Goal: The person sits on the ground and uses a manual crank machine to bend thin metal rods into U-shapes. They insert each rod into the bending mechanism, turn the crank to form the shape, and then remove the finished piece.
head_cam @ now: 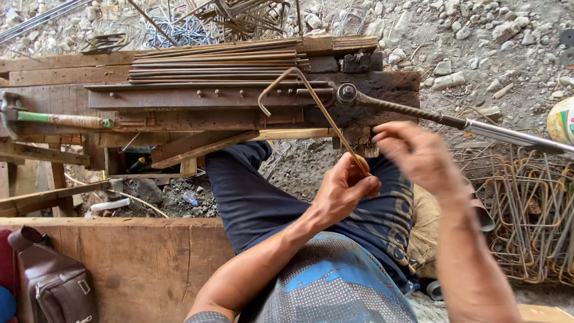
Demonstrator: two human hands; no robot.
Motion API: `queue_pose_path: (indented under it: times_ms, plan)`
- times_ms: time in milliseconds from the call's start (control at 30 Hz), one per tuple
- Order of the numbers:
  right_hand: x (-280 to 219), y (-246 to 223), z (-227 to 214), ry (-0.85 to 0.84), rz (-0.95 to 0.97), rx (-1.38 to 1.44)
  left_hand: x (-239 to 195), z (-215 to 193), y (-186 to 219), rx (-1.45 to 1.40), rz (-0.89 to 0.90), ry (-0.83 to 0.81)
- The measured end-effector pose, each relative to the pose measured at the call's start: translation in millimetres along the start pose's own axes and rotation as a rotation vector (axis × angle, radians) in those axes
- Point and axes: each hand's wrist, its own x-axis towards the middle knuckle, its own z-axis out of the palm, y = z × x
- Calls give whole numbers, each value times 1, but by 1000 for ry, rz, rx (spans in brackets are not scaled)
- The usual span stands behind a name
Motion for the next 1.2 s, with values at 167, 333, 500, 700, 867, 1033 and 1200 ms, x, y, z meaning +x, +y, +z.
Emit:
queue_pose_path:
  times_ms: [167, 333, 500, 700, 867, 1033, 1200]
  plan:
    - [8, 26, 63, 184, -141, -189, 11, -4, -1, 163, 9, 54]
    - [29, 66, 37, 162, -32, -276, 18, -39, -12, 292, -50, -58]
    - [61, 67, -8, -43, -159, -423, 23, -99, 18, 16, -115, 292]
    - [95, 58, -14, -165, -207, -426, 43, -106, 43, 213, 64, 327]
    - [118, 79, -14, -176, -222, -399, 62, -109, 36, 325, 107, 413]
    - [134, 83, -13, -174, -233, -441, 68, -110, 36, 424, 109, 455]
    - [140, 70, -16, -233, -185, -546, 67, -105, 41, 445, -20, 490]
